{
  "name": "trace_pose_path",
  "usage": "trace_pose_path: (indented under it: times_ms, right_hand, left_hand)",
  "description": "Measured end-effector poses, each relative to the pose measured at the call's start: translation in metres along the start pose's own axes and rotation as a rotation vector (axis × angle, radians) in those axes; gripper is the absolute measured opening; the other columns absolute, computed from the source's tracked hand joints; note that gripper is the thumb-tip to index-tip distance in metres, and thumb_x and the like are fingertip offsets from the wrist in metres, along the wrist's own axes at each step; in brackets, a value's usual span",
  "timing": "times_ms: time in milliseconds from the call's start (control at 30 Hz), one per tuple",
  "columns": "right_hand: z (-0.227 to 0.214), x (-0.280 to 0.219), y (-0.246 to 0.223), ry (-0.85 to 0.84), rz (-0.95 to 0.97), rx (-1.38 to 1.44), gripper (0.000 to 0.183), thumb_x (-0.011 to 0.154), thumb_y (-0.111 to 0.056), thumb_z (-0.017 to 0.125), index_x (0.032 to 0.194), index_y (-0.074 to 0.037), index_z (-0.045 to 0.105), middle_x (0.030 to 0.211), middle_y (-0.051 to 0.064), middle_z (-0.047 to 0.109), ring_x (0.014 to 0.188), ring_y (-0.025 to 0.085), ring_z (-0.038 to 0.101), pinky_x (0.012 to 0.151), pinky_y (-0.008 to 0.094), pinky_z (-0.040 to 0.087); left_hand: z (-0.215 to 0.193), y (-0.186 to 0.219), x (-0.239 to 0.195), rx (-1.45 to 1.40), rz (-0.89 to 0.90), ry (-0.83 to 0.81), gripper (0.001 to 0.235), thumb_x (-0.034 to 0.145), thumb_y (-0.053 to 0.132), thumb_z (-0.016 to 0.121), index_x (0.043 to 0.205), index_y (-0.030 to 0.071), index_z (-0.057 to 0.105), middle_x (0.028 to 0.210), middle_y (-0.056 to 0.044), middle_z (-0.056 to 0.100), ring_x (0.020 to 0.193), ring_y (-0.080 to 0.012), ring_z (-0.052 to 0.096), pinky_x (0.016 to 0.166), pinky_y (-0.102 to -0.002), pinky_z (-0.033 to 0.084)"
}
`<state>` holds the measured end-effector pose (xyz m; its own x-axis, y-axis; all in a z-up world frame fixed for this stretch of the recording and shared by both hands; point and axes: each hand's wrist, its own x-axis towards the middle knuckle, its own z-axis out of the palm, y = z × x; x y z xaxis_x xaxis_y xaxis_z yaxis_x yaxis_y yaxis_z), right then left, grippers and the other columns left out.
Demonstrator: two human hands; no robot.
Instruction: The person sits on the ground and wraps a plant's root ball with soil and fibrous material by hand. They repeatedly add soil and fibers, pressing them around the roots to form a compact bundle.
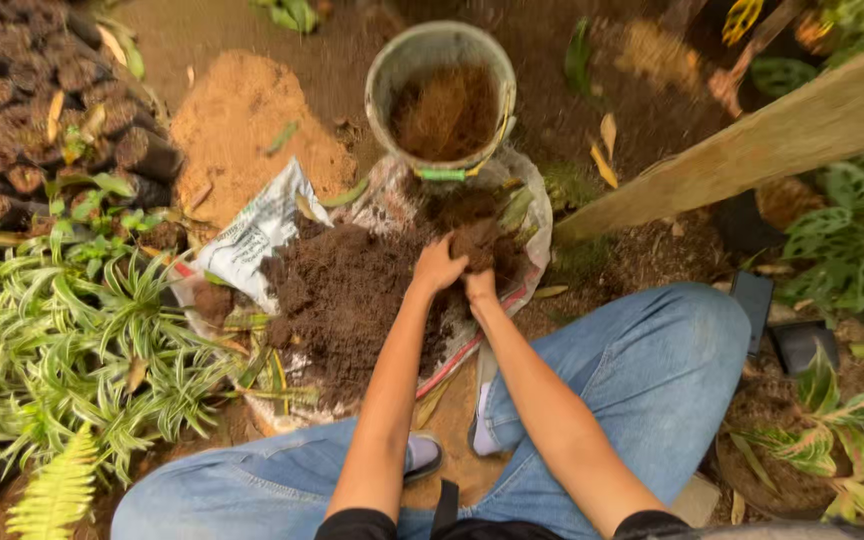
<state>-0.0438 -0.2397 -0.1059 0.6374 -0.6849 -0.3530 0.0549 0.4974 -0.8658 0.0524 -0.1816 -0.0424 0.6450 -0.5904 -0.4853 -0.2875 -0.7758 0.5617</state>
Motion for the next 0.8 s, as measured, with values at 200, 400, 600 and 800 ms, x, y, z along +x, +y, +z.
trace_pose_path:
  times_ms: [200,400,600,800]
  right_hand:
    - [0.022,0.053,0.027,0.125,0.149,0.222,0.036,0.096,-0.002,0.061,0.131,0.001,0.062,0.131,0.009,0.067,0.111,0.02,0.065,0.092,0.035,0.055]
    - [0.028,0.05,0.055,0.233,0.144,0.296,0.032,0.099,-0.004,0.058,0.131,0.0,0.062,0.13,0.007,0.067,0.111,0.02,0.065,0.093,0.037,0.055]
    - [0.035,0.06,0.051,0.273,0.192,0.223,0.032,0.102,-0.008,0.055,0.131,-0.002,0.064,0.13,0.005,0.068,0.11,0.019,0.066,0.092,0.036,0.054]
    - [0.046,0.065,0.049,0.288,0.017,-0.055,0.037,0.099,-0.009,0.062,0.133,0.004,0.064,0.137,0.016,0.07,0.118,0.029,0.065,0.1,0.042,0.052]
  left_hand:
    - [-0.014,0.013,0.028,0.067,-0.071,-0.03,0.084,0.083,0.048,0.068,0.159,0.027,0.037,0.163,-0.021,0.031,0.147,-0.0413,0.036,0.118,-0.05,0.036]
    - [-0.018,0.0,0.032,0.077,-0.025,0.024,0.083,0.085,0.044,0.069,0.159,0.023,0.035,0.164,-0.018,0.033,0.146,-0.0419,0.037,0.117,-0.05,0.037]
    - [-0.014,-0.01,0.035,0.078,-0.027,0.026,0.075,0.089,0.038,0.067,0.157,0.025,0.038,0.164,-0.013,0.034,0.145,-0.0414,0.039,0.118,-0.049,0.037]
    - [-0.003,-0.032,0.052,-0.122,0.04,0.113,0.065,0.094,0.029,0.067,0.154,0.016,0.044,0.157,-0.02,0.046,0.139,-0.0412,0.05,0.116,-0.046,0.042]
